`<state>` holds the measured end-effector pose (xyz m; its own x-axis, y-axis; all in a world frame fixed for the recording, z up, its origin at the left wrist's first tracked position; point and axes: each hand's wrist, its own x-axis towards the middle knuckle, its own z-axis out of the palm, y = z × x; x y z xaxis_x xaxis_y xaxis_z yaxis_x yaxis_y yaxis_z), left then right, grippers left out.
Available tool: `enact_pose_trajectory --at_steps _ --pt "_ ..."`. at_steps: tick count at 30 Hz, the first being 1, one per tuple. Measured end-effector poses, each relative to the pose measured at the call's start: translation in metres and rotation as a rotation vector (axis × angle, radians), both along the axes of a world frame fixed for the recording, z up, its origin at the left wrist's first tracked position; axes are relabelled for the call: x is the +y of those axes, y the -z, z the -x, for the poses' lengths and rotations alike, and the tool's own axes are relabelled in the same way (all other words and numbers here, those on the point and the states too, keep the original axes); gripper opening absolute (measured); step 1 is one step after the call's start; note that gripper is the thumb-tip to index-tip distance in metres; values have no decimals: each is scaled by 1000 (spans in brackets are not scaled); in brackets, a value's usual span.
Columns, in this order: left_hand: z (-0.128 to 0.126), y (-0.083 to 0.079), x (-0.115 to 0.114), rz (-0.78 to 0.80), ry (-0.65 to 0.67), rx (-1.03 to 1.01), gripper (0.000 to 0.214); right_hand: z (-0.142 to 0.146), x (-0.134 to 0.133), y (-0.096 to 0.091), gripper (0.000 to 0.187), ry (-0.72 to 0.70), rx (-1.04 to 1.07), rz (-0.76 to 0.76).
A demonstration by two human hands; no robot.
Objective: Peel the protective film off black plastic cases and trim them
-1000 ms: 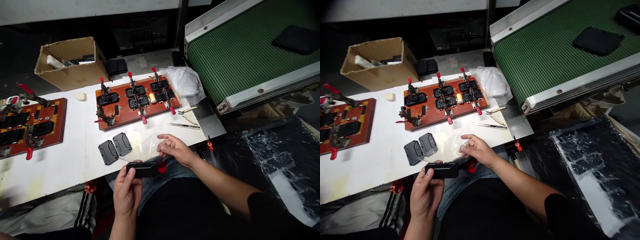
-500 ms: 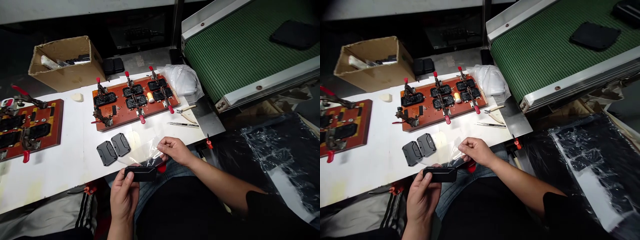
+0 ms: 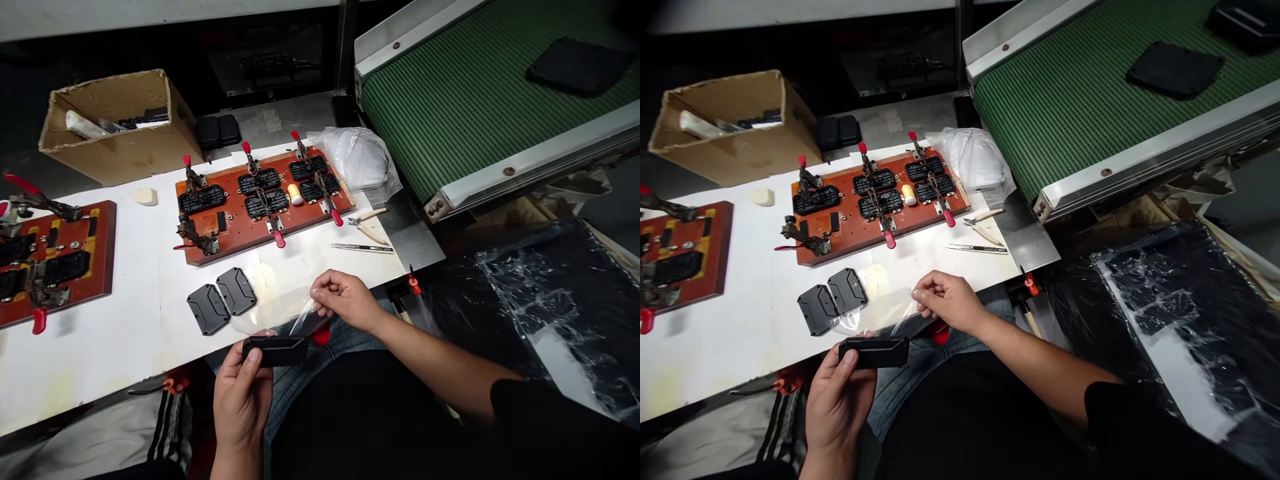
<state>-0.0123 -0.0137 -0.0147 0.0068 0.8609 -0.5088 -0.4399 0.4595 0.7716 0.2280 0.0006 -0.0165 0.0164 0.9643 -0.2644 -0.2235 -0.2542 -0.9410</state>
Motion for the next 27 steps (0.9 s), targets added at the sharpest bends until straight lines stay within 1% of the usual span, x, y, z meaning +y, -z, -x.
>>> enact_pose_trajectory --at_steps 2,4,6,8,9,10,12,13,14,15,17,19,22,24,27 --pt "-1 1 0 -6 26 15 31 0 1 1 37 52 -93 -73" --pt "-2 -4 -1 -29 55 54 33 -2 2 1 38 98 -184 -113" --pt "-1 -18 -5 -80 46 207 37 -4 1 1 40 138 -248 -119" --pt "3 -38 -10 -147 -3 428 36 -5 0 -2 42 183 -345 -142" --pt "4 -48 -13 -160 0 505 35 -4 -1 -5 42 197 -406 -169" --pt "5 -57 -16 -153 39 539 34 -2 -2 -8 42 202 -463 -201" --pt "4 -67 -18 -105 230 467 35 8 -4 -15 43 170 -510 -250" --pt "2 -68 -18 -82 332 404 36 14 -5 -19 42 128 -471 -250" --pt "-1 -65 -17 -73 400 349 37 20 -6 -23 40 66 -392 -229" --pt "-3 -60 -15 -75 428 305 38 25 -7 -25 38 -2 -291 -195" --pt "-6 -48 -11 -94 396 261 41 32 -8 -28 35 -130 -73 -109" --pt "-5 -37 -8 -100 371 261 44 32 -7 -28 36 -211 92 -37" --pt "-1 -32 -7 -113 406 276 42 24 -5 -26 39 -272 236 34" --pt "1 -32 -7 -120 410 292 42 20 -4 -24 38 -266 290 70" --pt "1 -34 -5 -115 374 307 41 19 -4 -23 38 -243 341 111"
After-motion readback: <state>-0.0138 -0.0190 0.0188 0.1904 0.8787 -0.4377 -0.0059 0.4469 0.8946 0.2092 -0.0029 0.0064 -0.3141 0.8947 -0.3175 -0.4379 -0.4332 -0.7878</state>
